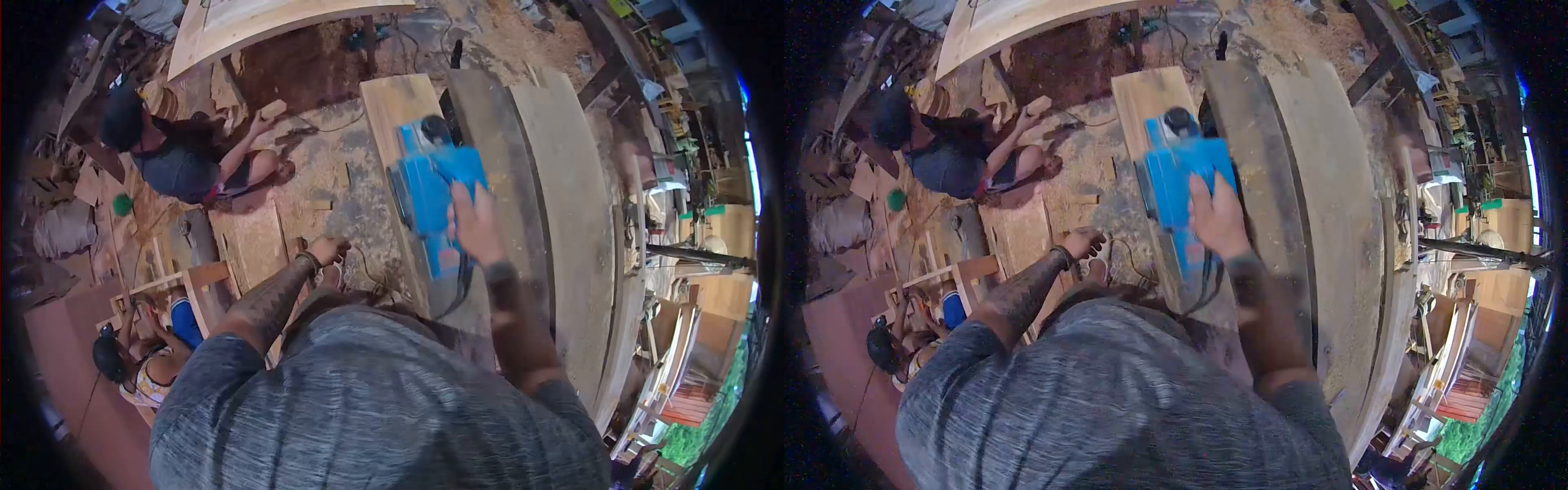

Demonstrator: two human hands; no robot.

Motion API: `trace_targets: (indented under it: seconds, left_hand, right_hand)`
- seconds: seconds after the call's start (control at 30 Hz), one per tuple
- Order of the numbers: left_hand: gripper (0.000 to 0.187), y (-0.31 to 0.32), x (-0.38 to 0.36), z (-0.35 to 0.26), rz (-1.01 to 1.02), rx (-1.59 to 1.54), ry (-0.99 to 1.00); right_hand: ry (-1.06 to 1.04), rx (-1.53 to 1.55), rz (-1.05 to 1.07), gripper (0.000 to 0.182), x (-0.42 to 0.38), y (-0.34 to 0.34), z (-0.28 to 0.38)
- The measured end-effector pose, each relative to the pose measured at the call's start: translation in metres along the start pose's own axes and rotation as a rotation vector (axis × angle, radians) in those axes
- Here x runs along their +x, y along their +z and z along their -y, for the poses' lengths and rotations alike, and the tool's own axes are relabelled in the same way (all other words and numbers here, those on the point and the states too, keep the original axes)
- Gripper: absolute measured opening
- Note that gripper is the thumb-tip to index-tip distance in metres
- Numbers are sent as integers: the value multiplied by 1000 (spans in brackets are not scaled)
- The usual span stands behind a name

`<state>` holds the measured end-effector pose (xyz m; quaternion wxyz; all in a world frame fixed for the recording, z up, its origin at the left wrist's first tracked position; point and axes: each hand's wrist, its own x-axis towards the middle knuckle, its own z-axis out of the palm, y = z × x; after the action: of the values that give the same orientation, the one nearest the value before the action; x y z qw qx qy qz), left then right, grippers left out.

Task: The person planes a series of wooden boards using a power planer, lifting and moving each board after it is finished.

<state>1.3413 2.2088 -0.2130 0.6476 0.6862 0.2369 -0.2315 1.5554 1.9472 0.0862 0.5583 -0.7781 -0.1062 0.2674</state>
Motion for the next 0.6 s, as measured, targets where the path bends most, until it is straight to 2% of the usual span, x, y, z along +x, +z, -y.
trace_targets:
  seconds: [0.03, 0.1, 0.13, 0.2, 0.27, 0.37, 0.47, 0.53, 0.6]
  left_hand:
    - [41, 0, 0, -4, 9, 19, 24]
    - [44, 0, 5, 7, 11, -15, -70]
    - [44, -5, -9, -5, -5, 139, -97]
    - [45, -17, -19, 28, -70, 347, 0]
    - [48, -38, -35, 54, -35, 358, -74]
    - [52, -54, -63, 102, -137, 212, -297]
    - [52, -64, -92, 117, -182, 142, -389]
    - [53, -68, -104, 128, -155, 175, -364]
    - [53, -75, -106, 127, -124, 223, -326]
  right_hand:
    - [-60, -67, -16, 41, 23, 6, 4]
    - [-118, -121, -23, 45, 66, 18, 16]
    - [-118, -111, -14, 46, 85, 24, 23]
    - [-161, -127, -6, 49, 121, 33, 32]
    - [-188, -140, 1, 50, 155, 42, 41]
    - [-192, -143, -3, 52, 196, 55, 55]
    - [-218, -165, -2, 58, 233, 66, 82]
    - [-266, -229, 30, 62, 257, 69, 92]
    - [-222, -251, 20, 65, 254, 71, 88]
